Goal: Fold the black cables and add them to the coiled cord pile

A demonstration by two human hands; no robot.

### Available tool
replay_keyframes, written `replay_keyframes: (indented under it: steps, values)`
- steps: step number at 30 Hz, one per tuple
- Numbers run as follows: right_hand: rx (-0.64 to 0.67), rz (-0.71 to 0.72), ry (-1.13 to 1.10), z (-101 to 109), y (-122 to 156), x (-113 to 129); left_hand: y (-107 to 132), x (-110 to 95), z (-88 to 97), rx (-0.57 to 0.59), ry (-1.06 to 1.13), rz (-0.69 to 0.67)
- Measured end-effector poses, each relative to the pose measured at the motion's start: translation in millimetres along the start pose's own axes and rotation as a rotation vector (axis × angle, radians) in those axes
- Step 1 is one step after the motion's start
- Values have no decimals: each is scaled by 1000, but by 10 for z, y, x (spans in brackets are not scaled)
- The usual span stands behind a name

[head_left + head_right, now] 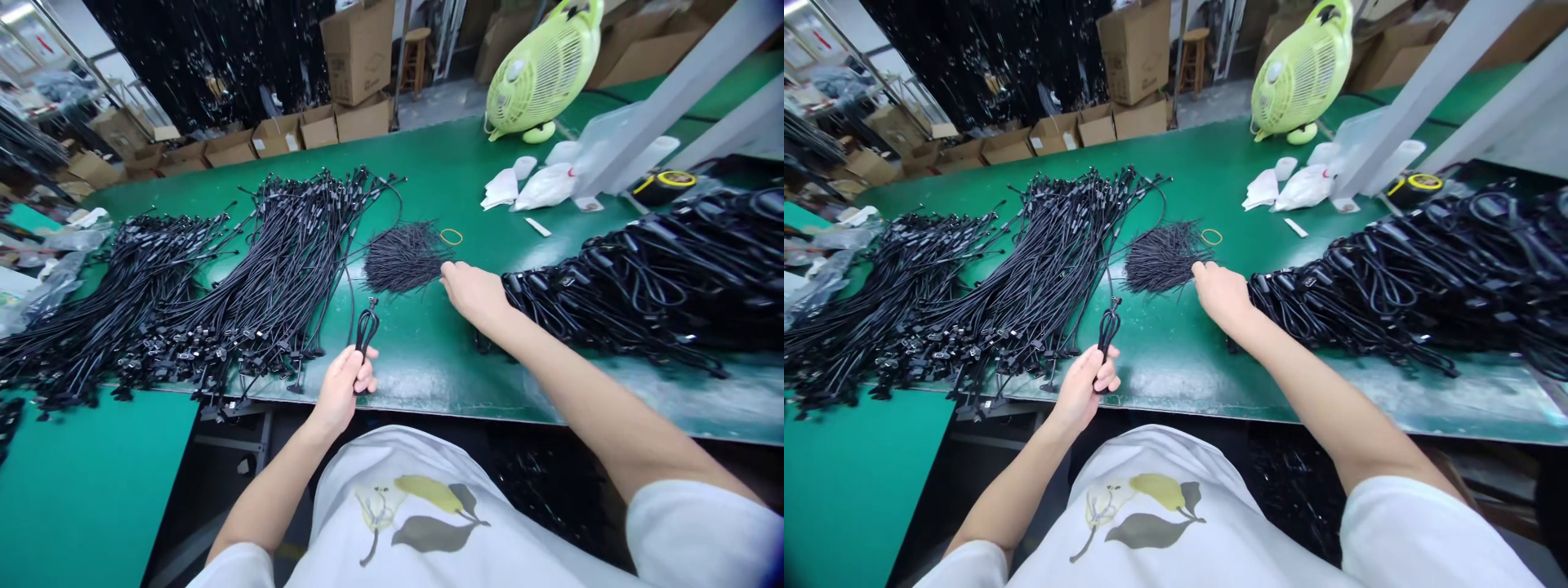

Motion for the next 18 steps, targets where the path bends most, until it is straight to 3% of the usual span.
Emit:
replay_keyframes:
  steps: [2, 5, 7, 9, 12, 15, 18]
  values:
    - [24, 88, -294, 20, 264, 278, -22, 22, -71, 29, 23, -2]
    - [242, 209, -775, -140, 671, 694, -94, 91, -156, 57, 27, -12]
    - [253, 249, -856, -222, 861, 850, -148, 143, -165, 36, -38, -46]
    - [112, 337, -691, -209, 961, 917, -188, 178, -144, -2, -162, -104]
    - [-59, 619, -255, -111, 1017, 998, -220, 174, -91, -82, -426, -205]
    - [-78, 933, 9, -48, 1021, 1058, -243, 118, -44, -127, -659, -276]
    - [-53, 1135, 156, -16, 1013, 1084, -275, 98, -15, -37, -759, -224]
Point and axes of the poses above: each hand's wrist, its own y-axis away from the middle knuckle, its own z-axis out of the back of the hand, x = y × z, the point moved 4 cm from there along -y, towards the middle knuckle, and after that the axes turned 13 degrees about -y, right-handed, at the moved point
